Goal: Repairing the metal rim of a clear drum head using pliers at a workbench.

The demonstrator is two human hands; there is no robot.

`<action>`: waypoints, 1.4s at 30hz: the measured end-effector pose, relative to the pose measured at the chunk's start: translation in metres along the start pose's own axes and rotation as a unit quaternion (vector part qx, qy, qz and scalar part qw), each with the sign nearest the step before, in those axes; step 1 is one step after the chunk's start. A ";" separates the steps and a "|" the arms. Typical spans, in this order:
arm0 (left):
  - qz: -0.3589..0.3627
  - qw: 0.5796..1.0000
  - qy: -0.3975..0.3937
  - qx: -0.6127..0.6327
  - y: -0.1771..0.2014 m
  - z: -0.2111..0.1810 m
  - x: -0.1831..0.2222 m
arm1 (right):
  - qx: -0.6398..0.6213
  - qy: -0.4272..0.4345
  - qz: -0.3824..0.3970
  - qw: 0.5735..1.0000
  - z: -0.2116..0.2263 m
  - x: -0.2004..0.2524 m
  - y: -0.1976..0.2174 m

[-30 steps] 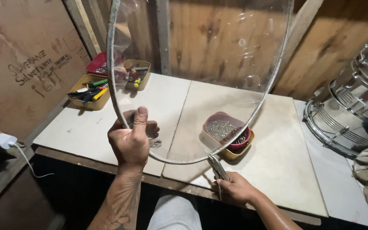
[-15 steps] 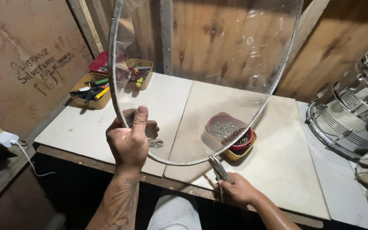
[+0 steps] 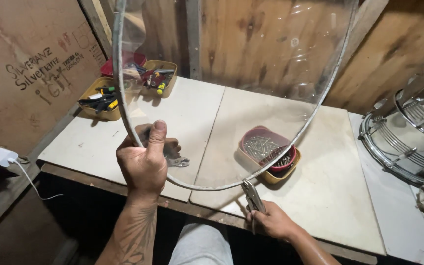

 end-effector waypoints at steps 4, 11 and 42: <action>0.026 0.999 -0.014 -0.025 -0.008 -0.007 -0.002 | 0.170 -0.048 -0.016 0.984 0.024 0.006 0.020; 0.034 0.999 -0.008 0.010 -0.018 0.000 -0.002 | 0.146 -0.025 -0.012 0.989 0.027 0.003 0.022; 0.024 1.000 0.014 0.008 -0.013 -0.006 0.009 | 0.100 -0.030 -0.037 0.994 0.010 0.004 0.026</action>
Point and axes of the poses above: each hand's wrist, its own x-axis away from the middle knuckle, its own y-axis out of the back of the hand, z = x × y, the point moved 7 cm from there along -x, towards the middle knuckle, and after that the axes turned 2 degrees about -y, right-handed, at the moved point
